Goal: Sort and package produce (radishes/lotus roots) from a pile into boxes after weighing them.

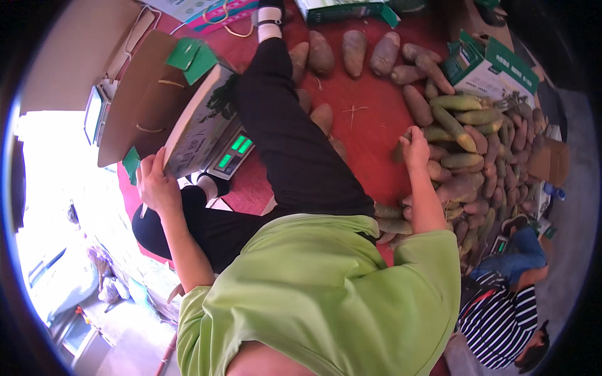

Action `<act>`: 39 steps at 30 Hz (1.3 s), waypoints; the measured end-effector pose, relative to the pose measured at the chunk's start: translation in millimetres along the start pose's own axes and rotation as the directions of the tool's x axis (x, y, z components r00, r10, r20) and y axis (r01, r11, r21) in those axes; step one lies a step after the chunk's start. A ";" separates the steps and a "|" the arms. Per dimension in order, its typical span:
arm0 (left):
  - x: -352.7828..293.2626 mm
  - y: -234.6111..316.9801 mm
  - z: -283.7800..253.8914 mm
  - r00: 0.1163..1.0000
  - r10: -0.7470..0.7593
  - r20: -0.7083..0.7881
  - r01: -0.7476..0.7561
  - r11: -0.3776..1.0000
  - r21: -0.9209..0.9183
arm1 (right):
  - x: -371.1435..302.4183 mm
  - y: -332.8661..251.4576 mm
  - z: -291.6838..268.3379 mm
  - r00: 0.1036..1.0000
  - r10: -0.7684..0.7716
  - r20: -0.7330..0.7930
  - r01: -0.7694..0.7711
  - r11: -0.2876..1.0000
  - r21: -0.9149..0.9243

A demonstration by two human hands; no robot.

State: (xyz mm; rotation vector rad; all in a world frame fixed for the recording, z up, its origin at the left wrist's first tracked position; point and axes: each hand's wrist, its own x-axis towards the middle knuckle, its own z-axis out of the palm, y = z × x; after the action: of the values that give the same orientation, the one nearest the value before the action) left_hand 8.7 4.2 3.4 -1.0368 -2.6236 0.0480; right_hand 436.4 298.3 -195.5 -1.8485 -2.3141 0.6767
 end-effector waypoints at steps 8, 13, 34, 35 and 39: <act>3.5 -1.5 -2.6 1.000 0.004 -0.028 -0.005 0.999 -0.053 | 56.2 -157.3 -61.3 0.892 -0.320 -0.319 0.452 0.638 0.624; 4.9 -4.9 -2.2 0.998 0.025 -0.053 -0.029 0.996 -0.081 | 56.2 -286.9 -121.1 0.704 -0.459 -0.541 0.696 0.295 0.655; 0.7 -10.0 0.1 1.000 0.025 -0.012 -0.026 0.995 -0.098 | 10.7 -443.6 -43.2 0.617 -0.720 -0.317 0.706 0.329 0.627; 0.8 -10.2 0.9 1.000 0.015 -0.014 -0.016 0.997 -0.070 | 23.1 -423.7 -43.7 0.650 -0.691 -0.316 0.665 0.317 0.676; 4.4 -8.3 -0.5 0.999 0.033 -0.033 -0.035 0.997 -0.067 | 83.8 -302.8 -21.9 0.820 -0.551 -0.155 0.457 0.468 0.756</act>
State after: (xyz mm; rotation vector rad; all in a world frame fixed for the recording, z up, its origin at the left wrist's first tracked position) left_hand 0.4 1.0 6.3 -1.0960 -2.5952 -0.0494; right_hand 149.6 334.4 -70.5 -0.6847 -1.9352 1.3904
